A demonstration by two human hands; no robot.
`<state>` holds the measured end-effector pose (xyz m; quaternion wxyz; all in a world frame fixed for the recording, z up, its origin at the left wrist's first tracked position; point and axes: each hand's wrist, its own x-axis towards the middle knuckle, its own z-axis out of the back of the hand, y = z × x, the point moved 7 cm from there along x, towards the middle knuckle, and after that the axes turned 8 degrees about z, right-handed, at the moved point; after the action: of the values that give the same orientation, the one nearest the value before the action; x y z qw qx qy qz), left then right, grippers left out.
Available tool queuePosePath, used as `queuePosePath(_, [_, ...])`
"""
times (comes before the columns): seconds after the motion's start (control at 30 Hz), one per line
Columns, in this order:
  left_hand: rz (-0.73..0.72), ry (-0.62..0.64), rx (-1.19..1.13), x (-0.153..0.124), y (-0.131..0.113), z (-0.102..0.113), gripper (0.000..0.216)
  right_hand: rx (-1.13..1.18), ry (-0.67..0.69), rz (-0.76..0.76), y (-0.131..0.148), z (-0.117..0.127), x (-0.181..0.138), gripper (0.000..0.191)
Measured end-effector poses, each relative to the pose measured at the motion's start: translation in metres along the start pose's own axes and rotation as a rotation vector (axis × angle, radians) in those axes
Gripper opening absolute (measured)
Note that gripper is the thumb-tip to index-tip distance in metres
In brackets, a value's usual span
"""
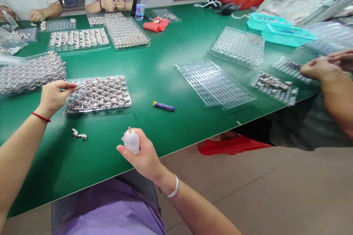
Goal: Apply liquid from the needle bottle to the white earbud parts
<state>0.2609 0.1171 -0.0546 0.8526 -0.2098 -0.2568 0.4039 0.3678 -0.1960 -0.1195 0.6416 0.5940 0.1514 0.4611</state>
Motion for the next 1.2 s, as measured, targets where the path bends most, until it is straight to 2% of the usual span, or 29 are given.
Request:
queuePosePath(0.1, [0.039, -0.017, -0.022, 0.0, 0.008, 0.008, 0.017, -0.127, 0.103, 0.124, 0.013, 0.0, 0.041, 0.03])
queuePosePath(0.2, [0.047, -0.027, -0.05, -0.004, 0.017, 0.015, 0.018, -0.145, 0.217, 0.142, 0.007, -0.013, 0.064, 0.035])
queuePosePath(0.33, [0.044, -0.033, -0.108, -0.011, 0.03, 0.017, 0.017, -0.213, 0.282, 0.095, -0.014, -0.026, 0.062, 0.036])
queuePosePath(0.43, [0.044, -0.037, -0.159, -0.013, 0.037, 0.015, 0.017, -0.251, 0.407, 0.114, -0.017, -0.013, 0.06, 0.052])
queuePosePath(0.5, [0.042, -0.036, -0.187, -0.014, 0.041, 0.014, 0.017, -0.259, 0.552, 0.203, -0.006, 0.001, 0.069, 0.062])
queuePosePath(0.53, [0.042, -0.034, -0.199, -0.014, 0.042, 0.013, 0.017, -0.27, 0.605, 0.239, 0.001, 0.008, 0.079, 0.056])
queuePosePath(0.6, [0.043, -0.031, -0.218, -0.014, 0.043, 0.011, 0.017, -0.337, 0.535, 0.304, 0.017, 0.018, 0.111, 0.039])
queuePosePath(0.63, [0.045, -0.03, -0.224, -0.014, 0.043, 0.01, 0.017, -0.384, 0.484, 0.349, 0.025, 0.016, 0.129, 0.032])
queuePosePath(0.7, [0.048, -0.032, -0.228, -0.014, 0.043, 0.009, 0.017, -0.488, 0.433, 0.405, 0.034, -0.011, 0.162, 0.022])
queuePosePath(0.83, [0.051, -0.054, -0.215, -0.016, 0.044, 0.013, 0.018, -0.586, 0.568, 0.463, 0.032, -0.101, 0.197, 0.007])
queuePosePath(0.9, [0.052, -0.065, -0.206, -0.017, 0.045, 0.015, 0.019, -0.613, 0.61, 0.465, 0.025, -0.13, 0.205, 0.007])
queuePosePath(1.0, [0.056, -0.069, -0.193, -0.016, 0.048, 0.015, 0.02, -0.639, 0.664, 0.453, 0.016, -0.148, 0.21, 0.007])
queuePosePath(1.2, [0.064, -0.05, -0.173, -0.013, 0.051, 0.008, 0.018, -0.646, 0.747, 0.467, 0.012, -0.155, 0.211, 0.01])
